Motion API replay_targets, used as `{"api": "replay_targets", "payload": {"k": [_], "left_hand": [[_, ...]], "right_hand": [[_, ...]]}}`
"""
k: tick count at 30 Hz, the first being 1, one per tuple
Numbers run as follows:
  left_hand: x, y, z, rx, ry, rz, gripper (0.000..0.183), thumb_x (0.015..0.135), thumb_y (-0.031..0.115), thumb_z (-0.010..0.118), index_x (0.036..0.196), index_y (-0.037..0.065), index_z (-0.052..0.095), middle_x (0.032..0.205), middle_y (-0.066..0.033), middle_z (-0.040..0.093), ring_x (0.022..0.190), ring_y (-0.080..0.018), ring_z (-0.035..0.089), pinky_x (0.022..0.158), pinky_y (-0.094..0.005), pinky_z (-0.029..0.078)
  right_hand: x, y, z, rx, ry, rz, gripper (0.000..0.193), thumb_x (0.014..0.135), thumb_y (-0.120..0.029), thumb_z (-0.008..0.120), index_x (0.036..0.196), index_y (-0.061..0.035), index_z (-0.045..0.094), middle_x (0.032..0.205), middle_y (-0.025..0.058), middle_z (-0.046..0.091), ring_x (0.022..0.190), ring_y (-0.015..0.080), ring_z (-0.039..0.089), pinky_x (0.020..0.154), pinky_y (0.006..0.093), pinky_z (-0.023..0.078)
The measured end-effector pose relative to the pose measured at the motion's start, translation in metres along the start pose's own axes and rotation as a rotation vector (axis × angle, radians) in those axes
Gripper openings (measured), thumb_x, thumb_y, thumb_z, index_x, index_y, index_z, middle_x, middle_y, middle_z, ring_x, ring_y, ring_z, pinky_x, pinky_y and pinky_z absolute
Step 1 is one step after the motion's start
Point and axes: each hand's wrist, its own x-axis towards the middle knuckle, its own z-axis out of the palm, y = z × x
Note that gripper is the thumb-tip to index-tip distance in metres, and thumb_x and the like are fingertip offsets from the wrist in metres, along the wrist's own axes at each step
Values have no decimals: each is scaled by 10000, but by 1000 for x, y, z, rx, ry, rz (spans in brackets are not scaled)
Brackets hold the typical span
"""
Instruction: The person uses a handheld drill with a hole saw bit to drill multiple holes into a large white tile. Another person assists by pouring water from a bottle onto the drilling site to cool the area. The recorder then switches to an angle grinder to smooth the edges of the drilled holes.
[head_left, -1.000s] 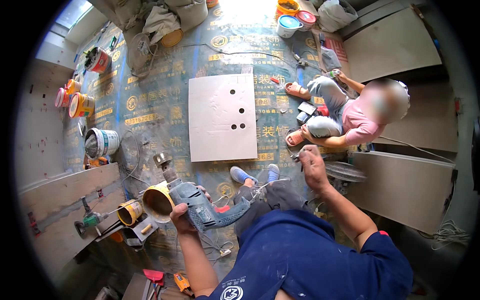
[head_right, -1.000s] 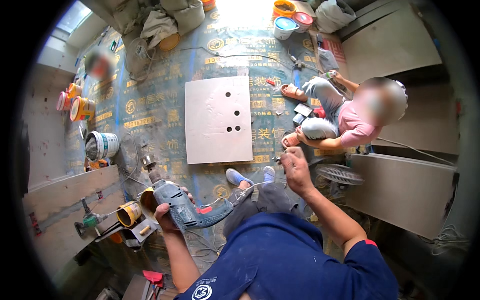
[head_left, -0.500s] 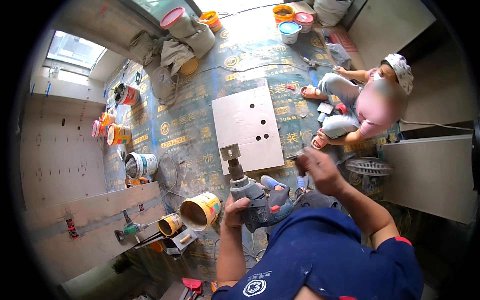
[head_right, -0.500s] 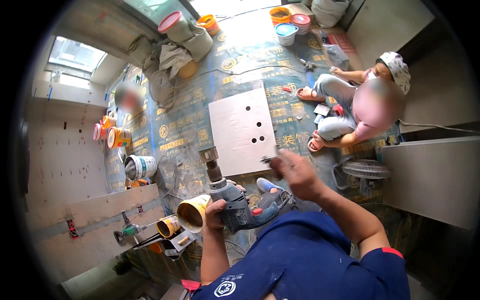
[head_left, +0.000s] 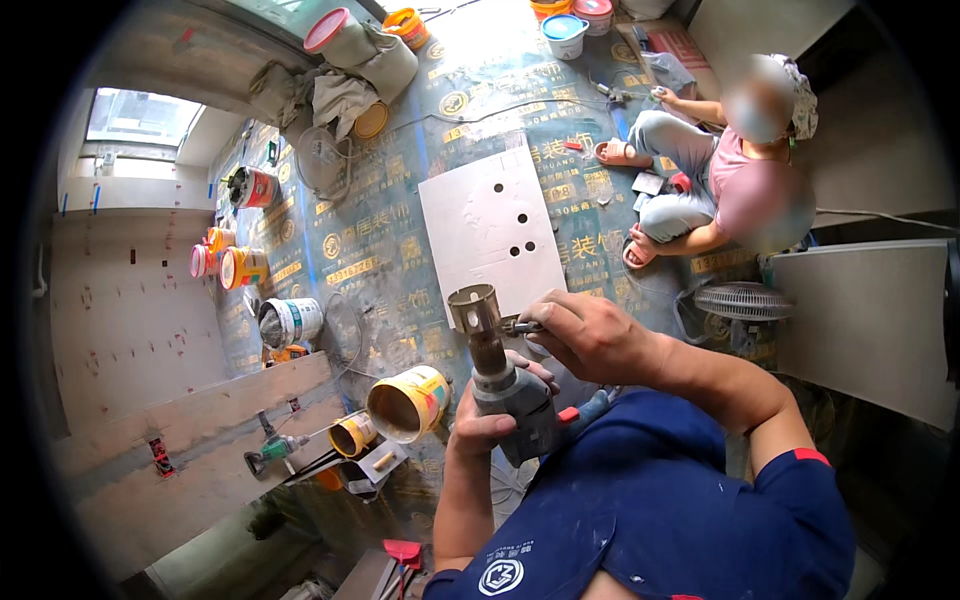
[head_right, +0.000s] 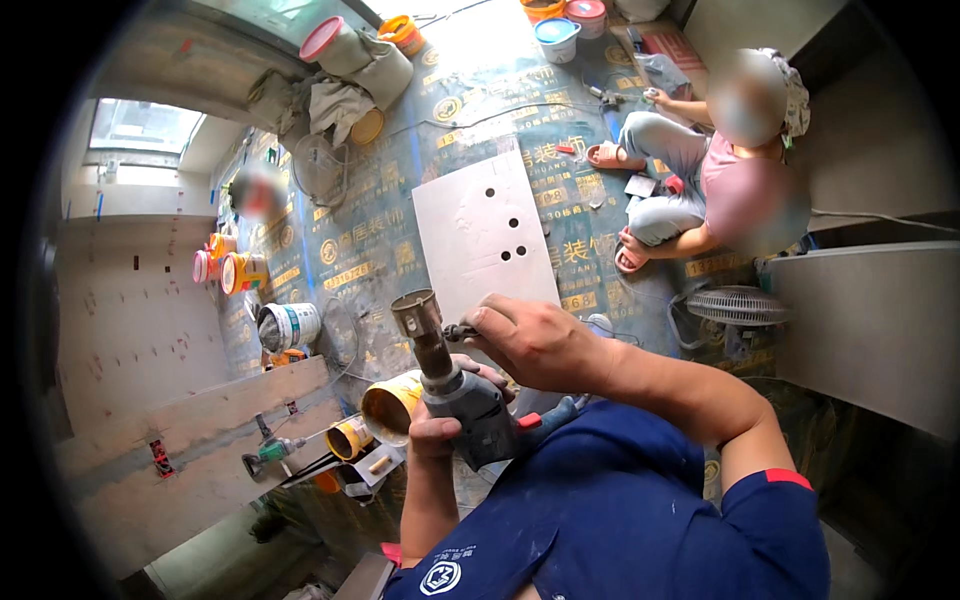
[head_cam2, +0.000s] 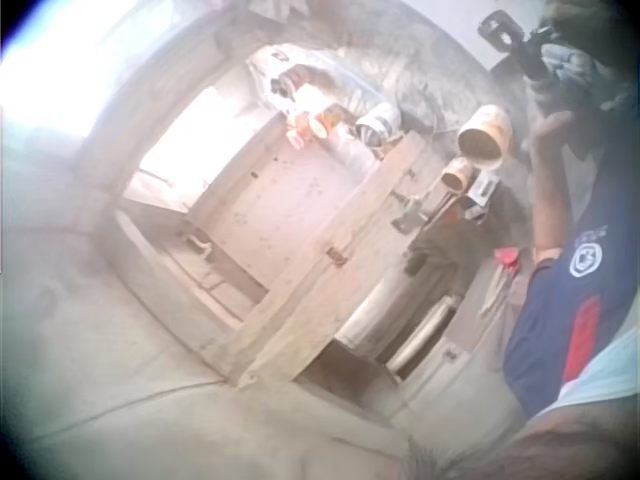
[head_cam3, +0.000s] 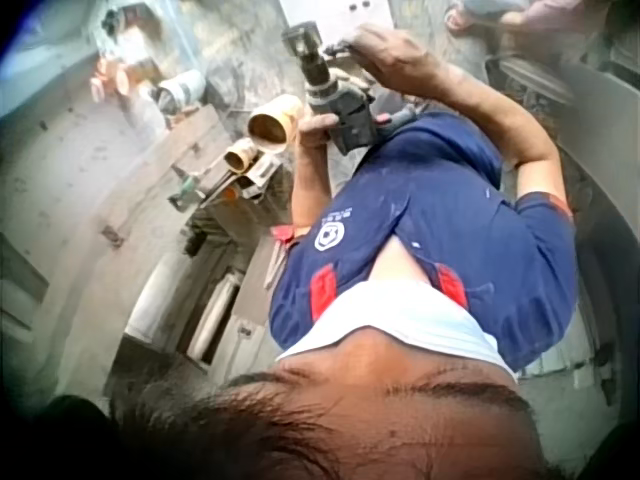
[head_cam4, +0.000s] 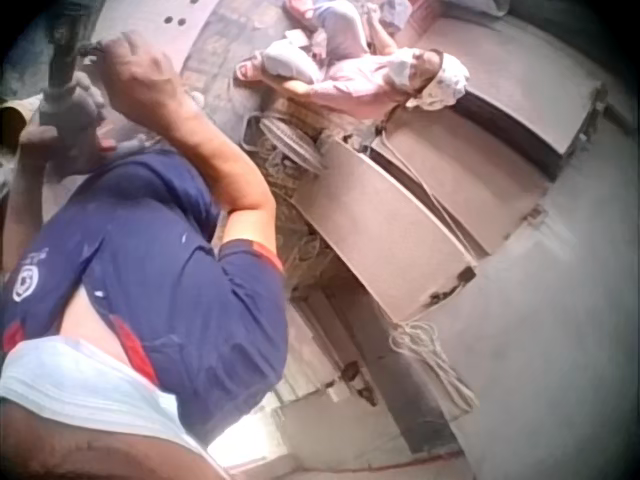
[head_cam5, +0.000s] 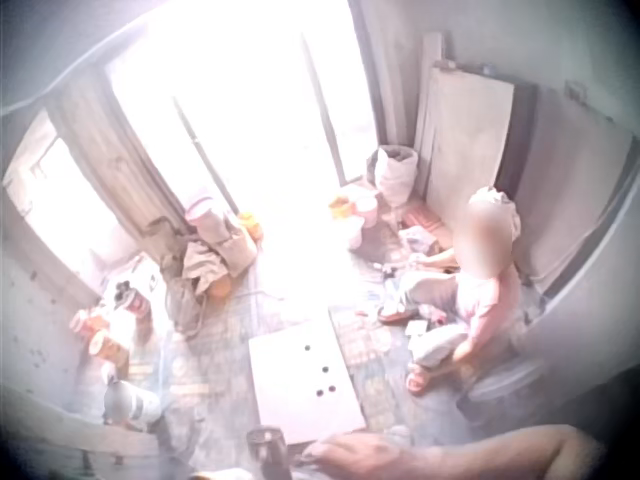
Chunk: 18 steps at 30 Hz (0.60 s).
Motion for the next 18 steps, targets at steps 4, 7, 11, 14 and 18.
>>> {"api": "replay_targets", "payload": {"k": [4,7,11,14,18], "left_hand": [[-2,-8,-10,9,-204,126,826,582,232,799,1324,23,503,1201,-262,628,1120,-403,651,981,-485,527],[3,-6,-8,-13,-260,141,829,581,243,792,1324,18,502,1197,-272,622,1113,-414,649,973,-488,531],[13,-2,-7,-57,-367,192,812,586,278,784,1303,14,510,1167,-290,620,1095,-436,648,940,-510,546],[20,-2,-10,-119,-446,223,802,591,312,788,1284,14,517,1141,-299,619,1074,-458,646,909,-536,553],[31,-10,-10,-318,-548,233,795,603,339,802,1270,13,519,1129,-307,613,1065,-482,637,897,-573,545]], "right_hand": [[-1,2,7,-32,32,-129,286,881,-45,701,1154,-18,619,992,145,678,855,332,691,752,413,565],[3,0,6,-44,63,-192,320,863,-48,719,1169,-20,631,1012,138,689,866,306,694,770,400,566],[9,-5,8,-13,109,-235,326,863,-77,733,1165,-19,624,1004,141,672,870,314,690,765,404,562],[18,-6,13,73,113,-222,339,865,-105,739,1161,-11,602,1001,152,643,869,347,685,758,424,559],[24,-5,17,187,134,-164,291,886,-54,729,1150,-8,614,983,161,659,830,367,680,719,416,565]]}}
